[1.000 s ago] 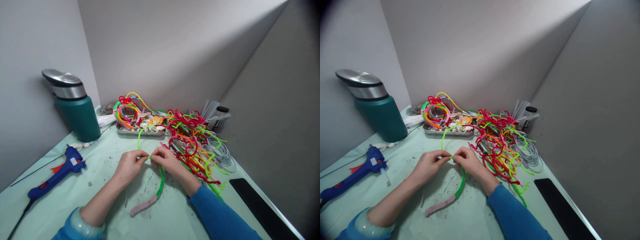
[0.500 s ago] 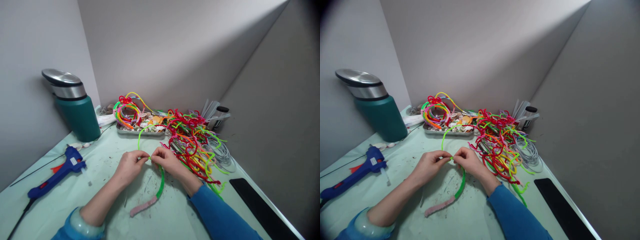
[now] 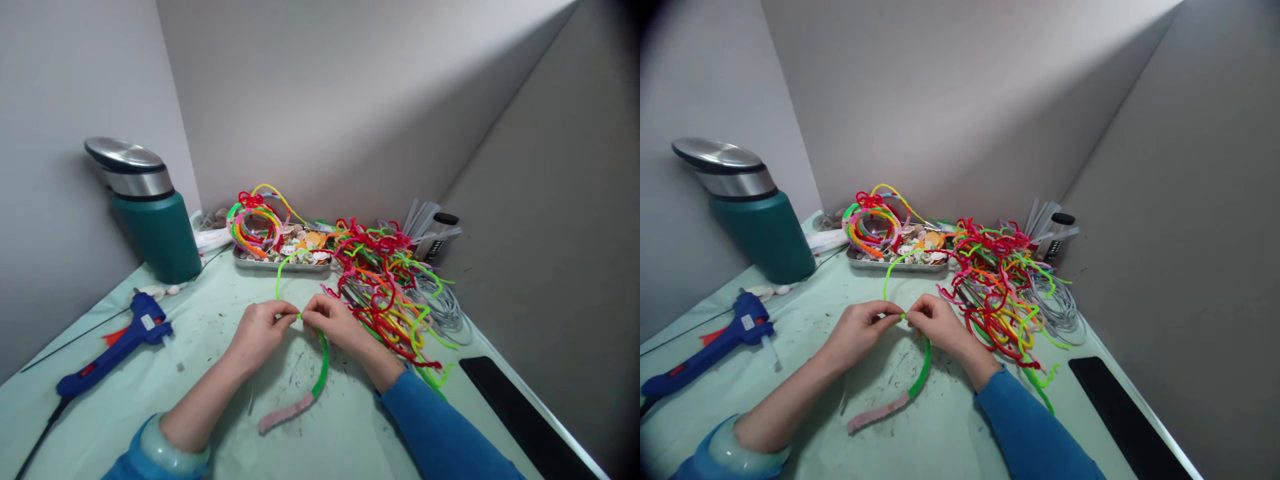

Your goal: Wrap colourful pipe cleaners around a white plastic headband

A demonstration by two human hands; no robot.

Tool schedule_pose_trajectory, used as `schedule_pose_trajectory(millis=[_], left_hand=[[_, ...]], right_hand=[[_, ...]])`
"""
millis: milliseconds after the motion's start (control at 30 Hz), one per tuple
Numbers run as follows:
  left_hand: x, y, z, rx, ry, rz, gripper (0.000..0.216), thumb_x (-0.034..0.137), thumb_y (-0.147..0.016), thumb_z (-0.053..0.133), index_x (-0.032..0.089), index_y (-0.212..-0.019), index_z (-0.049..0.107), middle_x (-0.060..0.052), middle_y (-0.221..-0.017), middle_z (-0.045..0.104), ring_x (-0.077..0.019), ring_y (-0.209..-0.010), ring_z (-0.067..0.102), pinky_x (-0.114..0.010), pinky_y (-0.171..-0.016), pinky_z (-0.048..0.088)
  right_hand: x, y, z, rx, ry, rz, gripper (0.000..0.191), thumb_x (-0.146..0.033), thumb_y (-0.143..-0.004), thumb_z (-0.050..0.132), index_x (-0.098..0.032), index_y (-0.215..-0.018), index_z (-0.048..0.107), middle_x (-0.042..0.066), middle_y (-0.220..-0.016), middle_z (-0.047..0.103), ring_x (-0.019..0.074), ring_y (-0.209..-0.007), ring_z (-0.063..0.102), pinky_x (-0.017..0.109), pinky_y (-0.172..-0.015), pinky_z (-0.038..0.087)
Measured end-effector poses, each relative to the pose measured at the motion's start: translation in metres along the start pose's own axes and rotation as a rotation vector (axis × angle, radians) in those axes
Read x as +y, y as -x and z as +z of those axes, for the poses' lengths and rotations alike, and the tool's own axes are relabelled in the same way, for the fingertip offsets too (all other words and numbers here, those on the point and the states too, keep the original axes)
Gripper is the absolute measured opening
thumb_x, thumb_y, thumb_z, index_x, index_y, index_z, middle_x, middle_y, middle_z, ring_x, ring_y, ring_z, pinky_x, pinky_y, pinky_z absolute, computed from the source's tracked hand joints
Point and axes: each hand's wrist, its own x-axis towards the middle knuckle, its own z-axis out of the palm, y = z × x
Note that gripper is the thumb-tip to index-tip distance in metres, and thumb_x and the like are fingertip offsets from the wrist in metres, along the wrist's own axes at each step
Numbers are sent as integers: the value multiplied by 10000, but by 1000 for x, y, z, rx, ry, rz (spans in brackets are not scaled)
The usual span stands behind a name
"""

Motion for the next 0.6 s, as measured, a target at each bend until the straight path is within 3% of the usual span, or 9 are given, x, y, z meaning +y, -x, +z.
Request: schedule_pose_trajectory(millis=[600], left_hand=[[0, -1, 0, -11, -36, -5, 217, 251, -742, 488, 230, -788, 699, 1, -814, 704, -155, -740, 602, -236, -692, 414]], right_hand=[[0, 0, -2, 3, 144, -40, 68, -220, -731, 553, -158, -707, 537, -23, -583, 548, 88, -501, 498, 188, -454, 361]])
